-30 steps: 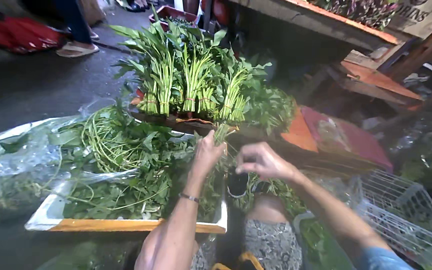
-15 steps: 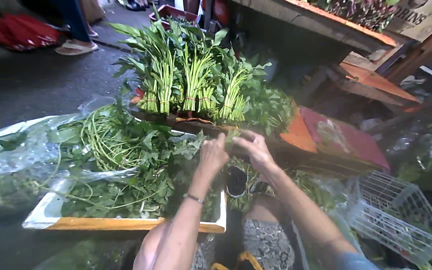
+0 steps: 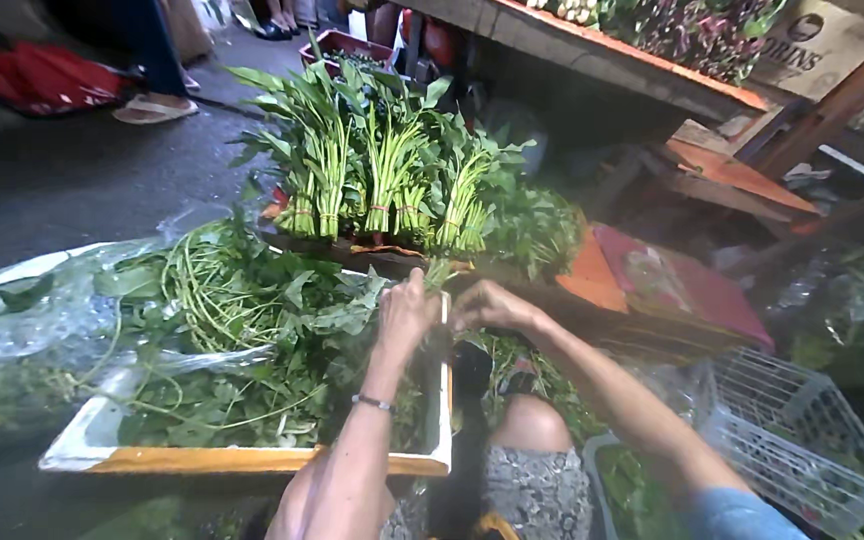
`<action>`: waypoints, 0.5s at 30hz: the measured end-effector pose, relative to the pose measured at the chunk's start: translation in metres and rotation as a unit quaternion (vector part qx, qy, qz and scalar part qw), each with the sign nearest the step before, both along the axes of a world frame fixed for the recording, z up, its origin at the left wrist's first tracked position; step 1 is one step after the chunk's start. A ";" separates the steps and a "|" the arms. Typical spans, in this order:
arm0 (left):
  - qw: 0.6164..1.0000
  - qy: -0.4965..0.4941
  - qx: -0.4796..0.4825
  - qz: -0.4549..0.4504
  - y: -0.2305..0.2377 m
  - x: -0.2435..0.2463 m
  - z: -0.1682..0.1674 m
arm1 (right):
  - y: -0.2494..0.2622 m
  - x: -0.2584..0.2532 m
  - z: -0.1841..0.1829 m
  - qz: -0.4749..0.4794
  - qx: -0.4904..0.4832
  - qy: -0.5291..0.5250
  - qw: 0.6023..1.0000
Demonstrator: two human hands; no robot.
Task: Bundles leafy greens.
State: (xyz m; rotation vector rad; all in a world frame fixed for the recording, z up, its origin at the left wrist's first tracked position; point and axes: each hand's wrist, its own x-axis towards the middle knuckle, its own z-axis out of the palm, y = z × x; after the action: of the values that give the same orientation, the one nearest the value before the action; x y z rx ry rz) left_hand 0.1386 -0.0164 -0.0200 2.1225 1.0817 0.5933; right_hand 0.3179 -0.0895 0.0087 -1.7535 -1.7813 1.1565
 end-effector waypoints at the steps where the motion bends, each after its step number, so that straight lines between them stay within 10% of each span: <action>1: 1.000 -0.010 -0.019 0.014 0.003 -0.003 0.001 | -0.009 -0.006 -0.002 0.044 0.081 -0.025 0.995; 8: 0.990 -0.114 -0.072 0.043 0.007 -0.005 -0.001 | -0.032 -0.074 -0.016 0.141 0.482 0.092 0.860; 12: 0.977 -0.183 -0.090 0.061 0.004 -0.005 -0.008 | -0.033 -0.107 -0.021 -0.040 0.554 0.176 0.812; 15: 0.974 -0.189 -0.066 0.109 0.000 -0.003 0.003 | -0.030 -0.110 -0.023 -0.258 0.403 0.318 0.819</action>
State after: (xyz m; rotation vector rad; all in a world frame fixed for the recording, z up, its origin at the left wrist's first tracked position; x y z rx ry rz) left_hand 0.1352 -0.0163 -0.0173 1.6978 1.1051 0.9577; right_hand 0.2081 -0.1197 -0.0141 -1.0330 -1.0243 0.5097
